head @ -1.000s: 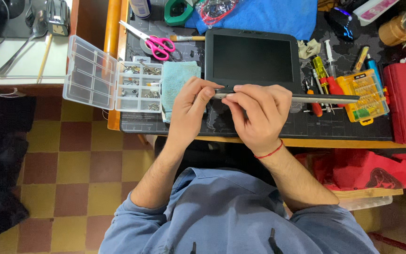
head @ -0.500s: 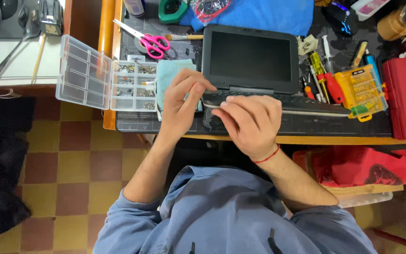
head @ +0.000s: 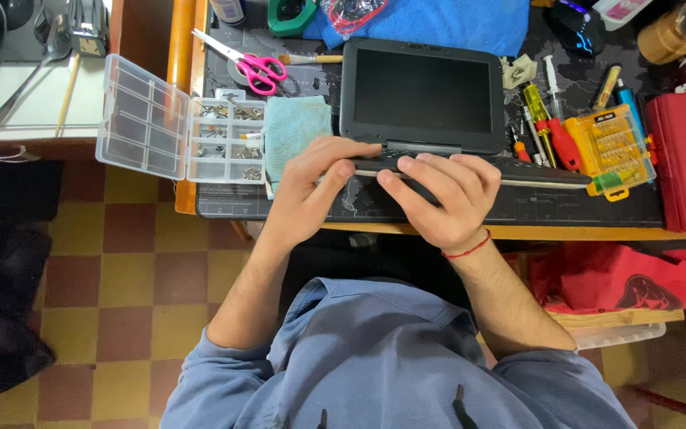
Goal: The person uses a screwdriver to remove screws from the sides and bottom of a laptop, then flips the device over to continue unscrewing the base. The laptop remains closed throughout the process.
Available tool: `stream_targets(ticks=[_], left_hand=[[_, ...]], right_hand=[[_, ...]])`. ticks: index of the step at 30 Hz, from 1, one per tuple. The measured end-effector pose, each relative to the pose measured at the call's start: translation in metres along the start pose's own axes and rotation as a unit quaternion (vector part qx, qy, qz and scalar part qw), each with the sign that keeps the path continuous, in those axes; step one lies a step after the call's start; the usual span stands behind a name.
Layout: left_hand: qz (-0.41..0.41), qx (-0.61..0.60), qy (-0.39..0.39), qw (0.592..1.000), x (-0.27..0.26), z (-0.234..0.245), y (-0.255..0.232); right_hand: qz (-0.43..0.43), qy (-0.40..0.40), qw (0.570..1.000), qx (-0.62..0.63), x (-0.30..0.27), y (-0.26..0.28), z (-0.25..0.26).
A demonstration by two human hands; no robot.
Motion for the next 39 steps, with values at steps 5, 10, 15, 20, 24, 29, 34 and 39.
stream_targets(ticks=[5,10,15,20,24,29,34,39], left_hand=[[0.041,-0.017,0.019,0.999,0.002,-0.005,0.002],[0.106,-0.006,0.013,0.994,0.002,-0.003,0.003],[0.163,0.016,0.031,0.986,0.001,-0.004,0.006],[0.168,0.02,0.026,0.985,0.004,-0.003,0.005],[0.185,0.021,0.024,0.982,0.006,-0.001,0.004],[0.194,0.011,0.026,0.981,0.003,-0.009,0.032],[0.19,0.004,0.024,0.981,0.006,-0.006,0.022],[0.17,0.004,-0.002,0.985,0.006,-0.001,0.018]], right_hand=[[-0.002,-0.004,1.0,-0.001,-0.002,-0.001,-0.001],[-0.014,-0.006,1.0,-0.005,0.001,-0.005,-0.002],[-0.041,-0.007,0.999,-0.01,0.0,-0.007,-0.003],[-0.047,-0.004,0.999,-0.007,0.0,-0.008,-0.003],[-0.051,0.018,0.999,0.005,0.004,-0.012,-0.003],[-0.053,0.039,0.998,0.026,0.003,-0.031,0.014],[-0.079,0.088,0.993,-0.007,-0.013,-0.059,0.045],[-0.186,0.099,0.976,-0.061,-0.025,-0.081,0.075]])
Point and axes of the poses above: each hand's wrist, its own x-axis towards the middle knuckle, its own z-axis out of the back of the hand, y = z × x, the point moved 9 cm from there along x, towards the middle knuckle, and after that the axes turned 15 degrees about x, right-handed, at the moved point
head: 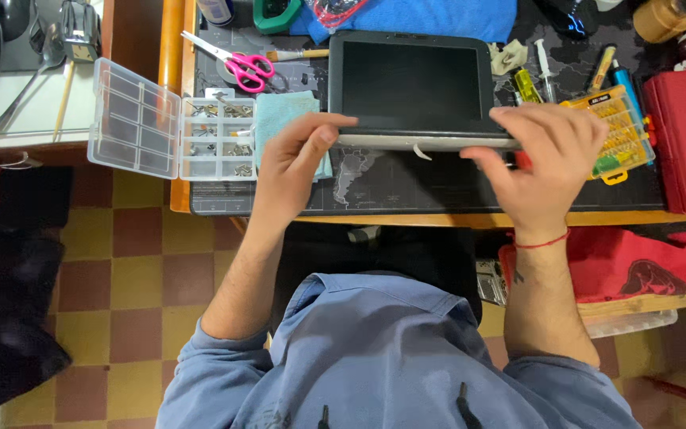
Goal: The person uses a screwdriver to remove screws from the sides and bottom of a laptop, then flips the device over to continue unscrewing the base. The laptop remains closed throughout the process.
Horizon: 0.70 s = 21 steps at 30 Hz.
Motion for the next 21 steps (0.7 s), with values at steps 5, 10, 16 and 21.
stream_targets(ticks=[5,10,16,21], left_hand=[[-0.098,0.063,-0.057,0.992,0.004,0.01,0.006],[-0.106,0.081,-0.09,0.987,0.002,0.013,0.018],[-0.08,0.142,-0.108,0.981,0.002,0.005,0.042],[-0.039,0.165,-0.119,0.978,-0.005,0.004,0.052]], right_hand=[[-0.004,-0.007,0.999,0.052,0.005,0.0,0.005],[-0.02,0.002,0.997,0.073,0.01,-0.008,0.003],[-0.046,0.01,0.996,0.082,0.012,-0.013,0.003],[-0.057,0.009,0.995,0.076,0.01,-0.014,0.003]])
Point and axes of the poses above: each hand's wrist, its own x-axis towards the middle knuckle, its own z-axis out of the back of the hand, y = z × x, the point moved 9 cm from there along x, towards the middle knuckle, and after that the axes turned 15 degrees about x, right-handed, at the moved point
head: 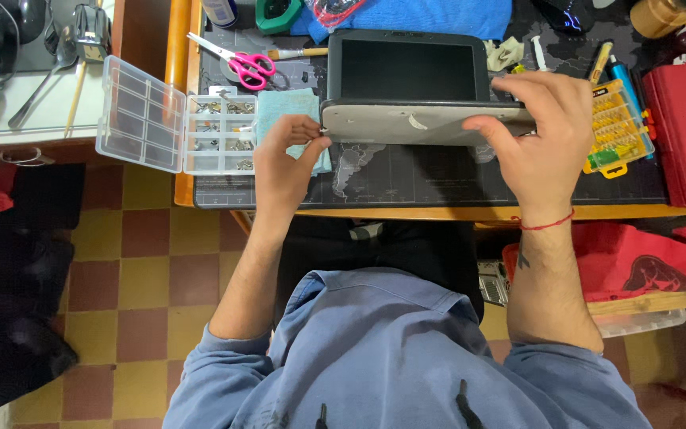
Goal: The person uses a screwdriver to remove screws from the sides and bottom of a laptop, then flips the device over to continue unscrewing the base. The laptop remains closed throughout the process.
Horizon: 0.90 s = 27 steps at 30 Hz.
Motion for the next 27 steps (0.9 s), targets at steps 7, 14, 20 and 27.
stream_targets(ticks=[7,14,20,27], left_hand=[[-0.075,0.034,-0.085,0.993,-0.015,0.01,-0.017],[-0.065,0.03,-0.118,0.99,-0.033,0.013,-0.023],[-0.007,-0.018,-0.057,0.998,-0.018,0.015,-0.012],[-0.04,-0.031,-0.012,0.999,0.011,-0.001,0.002]], right_hand=[[0.001,0.005,1.0,-0.01,-0.001,-0.003,-0.002],[0.009,0.003,1.0,-0.016,-0.001,-0.007,-0.004],[0.005,0.006,1.0,-0.017,-0.003,-0.008,-0.004],[-0.003,0.004,1.0,-0.02,-0.005,-0.01,-0.003]])
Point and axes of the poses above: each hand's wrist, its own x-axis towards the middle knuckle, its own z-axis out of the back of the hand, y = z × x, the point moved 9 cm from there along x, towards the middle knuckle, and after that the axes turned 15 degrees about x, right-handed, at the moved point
